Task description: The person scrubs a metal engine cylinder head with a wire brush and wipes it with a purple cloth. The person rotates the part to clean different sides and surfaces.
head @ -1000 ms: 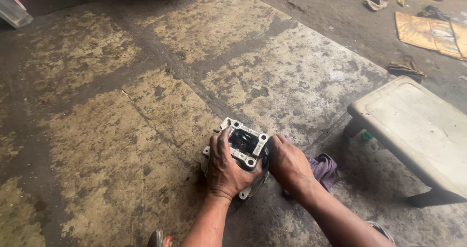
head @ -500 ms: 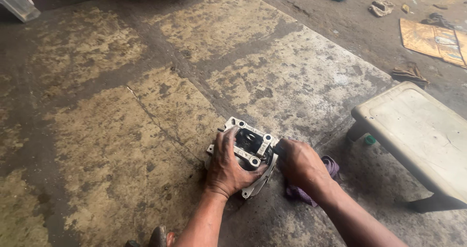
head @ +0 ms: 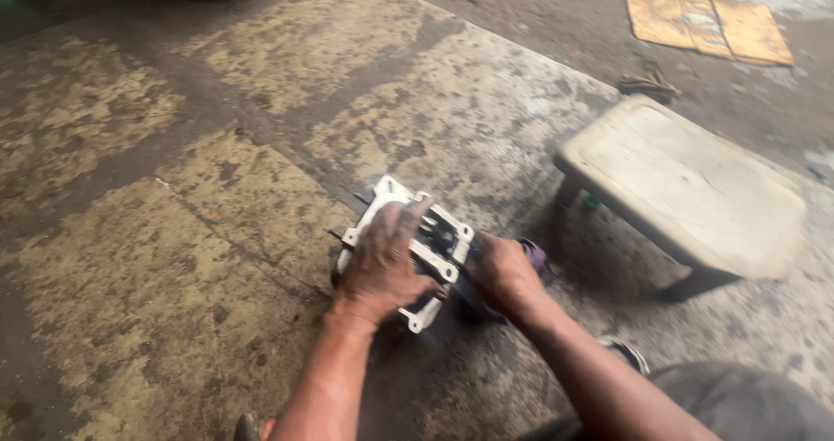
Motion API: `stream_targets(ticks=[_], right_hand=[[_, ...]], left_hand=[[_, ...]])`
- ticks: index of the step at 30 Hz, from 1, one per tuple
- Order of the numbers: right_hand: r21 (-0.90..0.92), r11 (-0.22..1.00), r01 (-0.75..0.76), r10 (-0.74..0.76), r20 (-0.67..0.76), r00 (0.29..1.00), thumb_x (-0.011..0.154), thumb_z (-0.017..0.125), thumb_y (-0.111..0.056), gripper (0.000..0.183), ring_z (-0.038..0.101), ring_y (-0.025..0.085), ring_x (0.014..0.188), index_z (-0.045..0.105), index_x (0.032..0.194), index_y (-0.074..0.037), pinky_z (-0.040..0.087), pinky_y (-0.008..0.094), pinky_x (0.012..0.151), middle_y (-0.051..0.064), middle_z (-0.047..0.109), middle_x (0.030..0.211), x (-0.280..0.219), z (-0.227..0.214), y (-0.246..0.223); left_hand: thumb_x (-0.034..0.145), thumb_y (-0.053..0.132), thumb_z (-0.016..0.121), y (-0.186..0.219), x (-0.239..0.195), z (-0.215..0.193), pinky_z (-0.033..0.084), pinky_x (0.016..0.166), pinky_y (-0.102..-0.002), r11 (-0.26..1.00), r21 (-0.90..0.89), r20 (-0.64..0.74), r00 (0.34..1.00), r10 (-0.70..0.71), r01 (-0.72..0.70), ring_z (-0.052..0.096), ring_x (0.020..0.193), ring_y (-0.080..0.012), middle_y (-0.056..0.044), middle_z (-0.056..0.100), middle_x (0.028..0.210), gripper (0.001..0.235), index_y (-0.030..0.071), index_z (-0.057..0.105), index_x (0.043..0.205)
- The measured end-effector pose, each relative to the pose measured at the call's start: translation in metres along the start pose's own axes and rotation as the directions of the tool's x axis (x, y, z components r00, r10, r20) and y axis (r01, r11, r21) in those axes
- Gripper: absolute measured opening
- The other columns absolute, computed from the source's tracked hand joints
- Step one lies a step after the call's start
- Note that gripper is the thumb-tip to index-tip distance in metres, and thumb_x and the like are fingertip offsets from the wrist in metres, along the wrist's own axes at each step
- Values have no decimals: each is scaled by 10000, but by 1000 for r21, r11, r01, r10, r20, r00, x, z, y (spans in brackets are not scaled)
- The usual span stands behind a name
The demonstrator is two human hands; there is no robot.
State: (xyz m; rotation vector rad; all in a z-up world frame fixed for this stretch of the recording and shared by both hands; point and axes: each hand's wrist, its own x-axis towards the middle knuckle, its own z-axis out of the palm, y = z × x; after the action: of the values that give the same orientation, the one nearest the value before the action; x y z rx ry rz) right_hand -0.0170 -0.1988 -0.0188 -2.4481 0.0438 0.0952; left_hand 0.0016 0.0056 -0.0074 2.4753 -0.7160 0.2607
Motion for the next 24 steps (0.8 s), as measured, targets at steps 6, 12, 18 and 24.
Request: stream_targets(ticks=[6, 12, 18, 24], right_hand=[[88, 980, -176, 170, 80, 982, 879, 675, -162, 184, 777, 305, 796, 726, 1034, -77, 594, 417, 785, 172, 771, 892, -26, -2, -15], [114, 993, 42, -37, -46, 998, 830, 666, -90, 152, 754, 308, 794, 734, 957, -41, 600, 425, 753, 179, 756, 871, -26, -2, -7], [84, 996, -5, 6, -10, 1000, 828, 690, -121, 114, 729, 300, 737, 710, 932, -78, 578, 439, 692, 159, 742, 819, -23, -12, -18], [-314, 912, 264, -260, 55, 964, 979, 592, -137, 161, 671, 278, 624, 675, 874, -48, 549, 423, 571, 147, 719, 755, -8, 9, 23]], left_hand=[[480, 252, 995, 8, -4, 5, 472, 1021, -497, 982, 102, -146, 974, 171, -157, 513, 1199, -384, -162, 517, 1241, 1271, 269, 286, 1535], [556, 228, 1000, 2, 4, -3, 477, 1070, -497, 996, -71, -7, 998, 63, -63, 527, 1209, -356, -150, 515, 1210, 1181, 298, 280, 1490], [533, 216, 995, 4, 9, -8, 445, 1118, -504, 994, -47, -15, 995, 100, -100, 493, 1274, -386, -178, 493, 1286, 1214, 271, 272, 1507], [537, 260, 1012, -3, 9, -3, 416, 1128, -513, 998, -63, 51, 998, 19, -16, 460, 1307, -383, -179, 463, 1330, 1215, 290, 261, 1492]])
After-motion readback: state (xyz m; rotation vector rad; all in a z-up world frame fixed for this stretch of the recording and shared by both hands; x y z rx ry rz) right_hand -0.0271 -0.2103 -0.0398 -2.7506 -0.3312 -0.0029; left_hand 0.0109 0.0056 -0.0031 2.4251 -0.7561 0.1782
